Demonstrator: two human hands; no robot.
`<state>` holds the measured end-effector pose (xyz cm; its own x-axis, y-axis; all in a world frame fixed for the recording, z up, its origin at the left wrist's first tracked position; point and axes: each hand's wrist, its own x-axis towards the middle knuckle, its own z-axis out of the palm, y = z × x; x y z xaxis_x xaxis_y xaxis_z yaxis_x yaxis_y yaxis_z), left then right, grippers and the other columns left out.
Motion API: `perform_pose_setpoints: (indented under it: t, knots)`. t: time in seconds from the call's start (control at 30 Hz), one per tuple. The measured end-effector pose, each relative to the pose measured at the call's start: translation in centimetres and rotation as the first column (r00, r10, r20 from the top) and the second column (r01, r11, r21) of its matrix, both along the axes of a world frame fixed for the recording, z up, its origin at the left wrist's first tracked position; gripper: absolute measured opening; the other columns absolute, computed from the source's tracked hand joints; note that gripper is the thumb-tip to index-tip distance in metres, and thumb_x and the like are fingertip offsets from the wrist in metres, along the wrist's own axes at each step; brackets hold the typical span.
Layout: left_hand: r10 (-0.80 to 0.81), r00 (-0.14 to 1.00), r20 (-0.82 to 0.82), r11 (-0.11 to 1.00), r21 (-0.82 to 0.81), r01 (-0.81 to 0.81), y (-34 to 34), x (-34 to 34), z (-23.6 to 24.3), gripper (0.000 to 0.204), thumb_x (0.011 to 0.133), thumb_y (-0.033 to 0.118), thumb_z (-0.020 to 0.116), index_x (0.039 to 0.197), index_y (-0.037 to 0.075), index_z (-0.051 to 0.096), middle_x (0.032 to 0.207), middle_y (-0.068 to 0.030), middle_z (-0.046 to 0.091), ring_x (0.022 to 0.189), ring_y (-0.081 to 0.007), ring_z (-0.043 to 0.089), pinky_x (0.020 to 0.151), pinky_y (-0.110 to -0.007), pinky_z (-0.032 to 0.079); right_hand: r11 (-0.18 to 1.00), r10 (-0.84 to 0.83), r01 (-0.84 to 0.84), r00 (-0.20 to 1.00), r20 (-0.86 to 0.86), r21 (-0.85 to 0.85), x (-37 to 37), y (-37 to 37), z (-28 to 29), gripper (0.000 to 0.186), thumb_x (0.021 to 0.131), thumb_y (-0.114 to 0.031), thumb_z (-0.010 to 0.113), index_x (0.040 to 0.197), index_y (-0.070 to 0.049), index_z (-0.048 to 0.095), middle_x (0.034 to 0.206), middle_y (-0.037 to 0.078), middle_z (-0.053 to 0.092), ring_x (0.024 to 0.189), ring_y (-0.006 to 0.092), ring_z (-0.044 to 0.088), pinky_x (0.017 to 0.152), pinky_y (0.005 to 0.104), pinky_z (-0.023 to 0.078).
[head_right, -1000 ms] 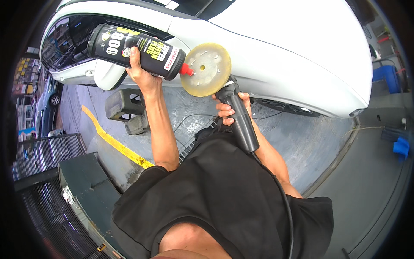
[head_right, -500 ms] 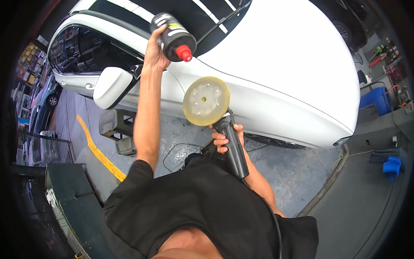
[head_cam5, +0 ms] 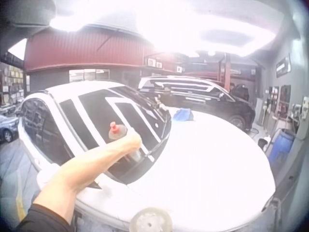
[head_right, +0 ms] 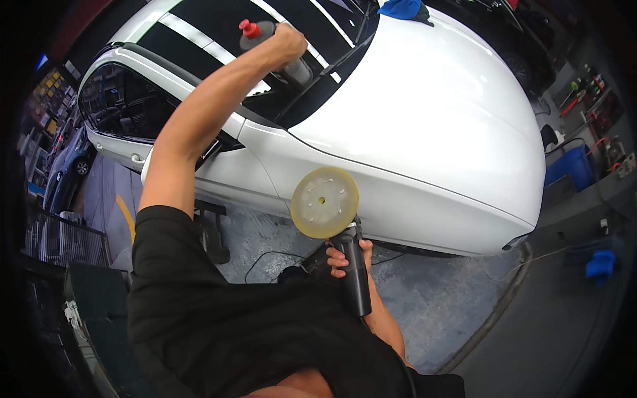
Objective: The person uses a rotary polisher with a yellow pad to buff the hood of a white car. They apply polishing compound to the pad and continue polishing the hood surface in overlapping passes.
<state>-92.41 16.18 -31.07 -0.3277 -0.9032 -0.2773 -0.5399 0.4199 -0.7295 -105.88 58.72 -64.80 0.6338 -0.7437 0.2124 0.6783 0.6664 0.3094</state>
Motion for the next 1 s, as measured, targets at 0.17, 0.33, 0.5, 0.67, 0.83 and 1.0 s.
perform_pose_setpoints:
  t: [0.17,0.33,0.5,0.67,0.83,1.0]
  knots:
    - [0.112,0.993,-0.042,0.992,-0.053,-0.114,-2.0,0.0,0.5,0.038,0.088,0.035,0.077,0.125,0.028,0.076,0.133,-0.0021,0.071,0.124,-0.0307,0.065,0.102,-0.059,0.047,1.0,0.0,0.0,1.0,0.001,0.01,0.1,-0.3,0.0,0.086,0.083,-0.046,0.07,0.146,-0.001,0.034,0.092,0.007,0.046,0.079,0.0159,0.053,0.068,0.0395,0.055]
    - [0.102,0.986,-0.134,0.991,0.094,-0.09,-3.1,1.9,0.0,0.062,0.068,0.025,0.09,0.128,0.026,0.073,0.129,-0.0011,0.072,0.116,-0.0268,0.07,0.092,-0.046,0.056,0.999,0.024,-0.023,1.0,0.014,-0.022,-0.1,-0.5,-1.3,0.084,0.083,-0.049,0.07,0.142,0.0,0.038,0.093,0.007,0.045,0.079,0.0159,0.051,0.068,0.0395,0.053]
    - [-0.023,0.943,-0.331,0.999,-0.039,0.011,-3.4,4.6,-3.6,0.081,0.052,0.018,0.095,0.128,0.019,0.068,0.119,-0.0073,0.073,0.112,-0.029,0.071,0.088,-0.047,0.057,1.0,0.027,-0.027,1.0,0.003,-0.015,0.0,-0.9,-0.3,0.084,0.084,-0.048,0.068,0.145,0.0,0.037,0.092,0.006,0.044,0.079,0.0148,0.051,0.067,0.0367,0.052]
    - [-0.205,0.791,-0.576,0.946,-0.324,0.01,-5.1,5.2,-12.0,0.086,0.07,0.019,0.088,0.146,0.015,0.049,0.12,-0.0151,0.067,0.109,-0.0379,0.068,0.091,-0.056,0.054,0.999,0.027,-0.028,1.0,-0.009,-0.017,-0.4,-0.6,-0.7,0.081,0.085,-0.048,0.065,0.144,-0.001,0.037,0.093,0.006,0.044,0.08,0.0145,0.051,0.068,0.0368,0.053]
    - [-0.216,0.718,-0.662,0.916,-0.392,-0.086,-5.4,4.1,-15.9,0.081,0.078,0.022,0.082,0.148,0.009,0.045,0.123,-0.0195,0.063,0.109,-0.0414,0.066,0.09,-0.062,0.052,0.999,0.038,-0.038,0.998,-0.041,0.001,-0.6,-0.4,-1.2,0.073,0.086,-0.049,0.063,0.14,-0.004,0.043,0.093,0.007,0.043,0.08,0.0147,0.05,0.069,0.0371,0.054]
    - [-0.311,0.643,-0.7,0.819,-0.54,-0.193,-6.8,2.7,-21.3,0.055,0.096,0.025,0.063,0.147,0.01,0.048,0.121,-0.0235,0.061,0.107,-0.045,0.064,0.086,-0.065,0.051,0.999,0.044,-0.044,0.998,-0.041,0.004,0.1,-0.7,-0.4,0.069,0.087,-0.049,0.063,0.137,-0.005,0.048,0.094,0.008,0.043,0.08,0.0155,0.05,0.069,0.038,0.055]
